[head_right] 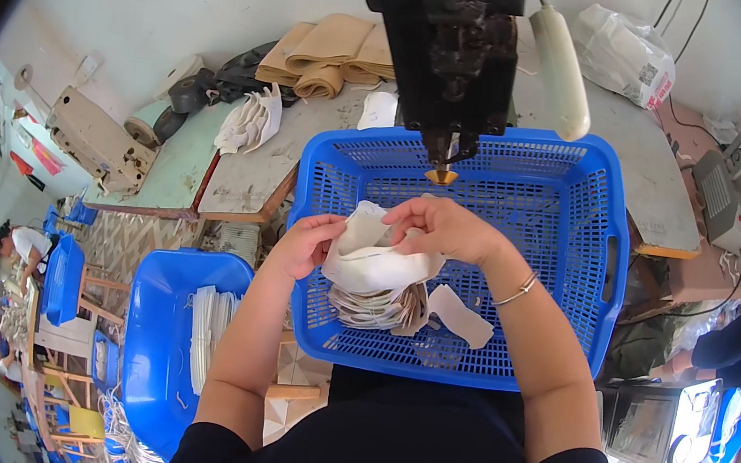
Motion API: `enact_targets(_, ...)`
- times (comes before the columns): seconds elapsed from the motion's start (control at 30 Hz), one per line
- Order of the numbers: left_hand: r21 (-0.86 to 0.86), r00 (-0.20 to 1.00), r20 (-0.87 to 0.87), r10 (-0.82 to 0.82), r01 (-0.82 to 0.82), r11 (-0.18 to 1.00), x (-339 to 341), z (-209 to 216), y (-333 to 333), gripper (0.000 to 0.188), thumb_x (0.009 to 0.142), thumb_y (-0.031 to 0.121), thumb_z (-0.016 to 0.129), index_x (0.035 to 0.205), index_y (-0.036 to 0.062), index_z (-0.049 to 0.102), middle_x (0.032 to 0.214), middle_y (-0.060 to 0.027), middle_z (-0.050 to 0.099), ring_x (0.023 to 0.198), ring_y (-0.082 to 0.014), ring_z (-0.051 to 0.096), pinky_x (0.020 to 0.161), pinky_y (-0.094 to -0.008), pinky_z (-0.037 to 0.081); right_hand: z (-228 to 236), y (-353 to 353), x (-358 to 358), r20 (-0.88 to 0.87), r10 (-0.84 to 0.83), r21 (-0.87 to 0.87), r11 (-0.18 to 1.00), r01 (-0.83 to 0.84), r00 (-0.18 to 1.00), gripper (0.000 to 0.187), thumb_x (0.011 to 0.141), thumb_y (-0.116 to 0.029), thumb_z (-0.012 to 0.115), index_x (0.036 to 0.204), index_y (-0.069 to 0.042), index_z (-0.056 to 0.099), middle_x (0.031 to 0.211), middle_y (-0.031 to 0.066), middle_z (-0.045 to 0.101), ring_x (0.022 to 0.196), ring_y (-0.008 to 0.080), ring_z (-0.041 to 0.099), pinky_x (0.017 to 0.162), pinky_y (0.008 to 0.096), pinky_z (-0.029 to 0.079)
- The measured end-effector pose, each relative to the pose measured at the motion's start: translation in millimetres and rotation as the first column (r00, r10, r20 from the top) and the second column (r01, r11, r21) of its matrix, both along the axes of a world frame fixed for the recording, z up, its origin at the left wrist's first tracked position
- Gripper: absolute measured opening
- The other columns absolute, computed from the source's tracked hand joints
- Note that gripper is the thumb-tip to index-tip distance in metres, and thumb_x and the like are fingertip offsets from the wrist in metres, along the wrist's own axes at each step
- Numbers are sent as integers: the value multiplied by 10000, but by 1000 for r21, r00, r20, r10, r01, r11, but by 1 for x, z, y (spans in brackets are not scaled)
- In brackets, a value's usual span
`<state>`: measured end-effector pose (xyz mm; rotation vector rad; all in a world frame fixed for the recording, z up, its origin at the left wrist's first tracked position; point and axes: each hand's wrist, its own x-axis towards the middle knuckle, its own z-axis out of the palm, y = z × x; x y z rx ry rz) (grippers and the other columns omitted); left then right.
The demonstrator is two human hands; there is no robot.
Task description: The person uses a manual press machine to punch holes in small white material pieces. They pick up each piece from a blue basket, position it under the press, operate the lever to punch a hole, and then place the finished piece into a stack on the table.
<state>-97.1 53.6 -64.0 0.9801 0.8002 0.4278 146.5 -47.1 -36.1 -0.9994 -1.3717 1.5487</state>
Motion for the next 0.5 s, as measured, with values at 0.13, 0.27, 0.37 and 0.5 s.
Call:
enact_targets(0.13, -6, 1000, 0, 24, -24, 1000, -2, -5, 3, 251, 836, 161, 581, 1041, 17, 579, 881, -54, 631, 740, -137, 615, 647, -265, 492, -15, -2, 24, -175, 153, -161, 970, -181, 973, 390, 736, -50, 676, 1098, 8, 543, 838, 64, 618, 779, 118, 587, 720, 239, 471)
enact_targets(0.27, -12, 998, 29, 48, -48, 999, -2, -5, 4, 250, 824, 158, 598, 1027, 13, 584, 863, -56, 632, 728, -136, 617, 640, -259, 490, -25, -11, 33, -237, 260, -127, 947, -296, 936, 391, 741, -96, 693, 1088, 11, 549, 867, 65, 629, 782, 108, 592, 720, 222, 472)
enact_targets(0.37, 23, 995, 68, 69, -71, 997, -3, -10, 8, 248, 820, 155, 600, 1024, 16, 586, 865, -59, 633, 733, -141, 620, 641, -267, 495, -29, -16, 34, -247, 226, -180, 945, -274, 942, 382, 743, -92, 692, 1085, 8, 552, 872, 66, 630, 784, 106, 590, 722, 219, 468)
enact_targets(0.5, 74, 962, 184, 199, -216, 974, -1, -1, 19, 250, 816, 153, 599, 1027, 20, 582, 871, -58, 633, 726, -146, 620, 640, -274, 494, -42, -26, 38, -263, 114, -229, 957, -177, 958, 352, 763, -62, 663, 1089, 3, 549, 861, 47, 615, 779, 104, 584, 716, 215, 466)
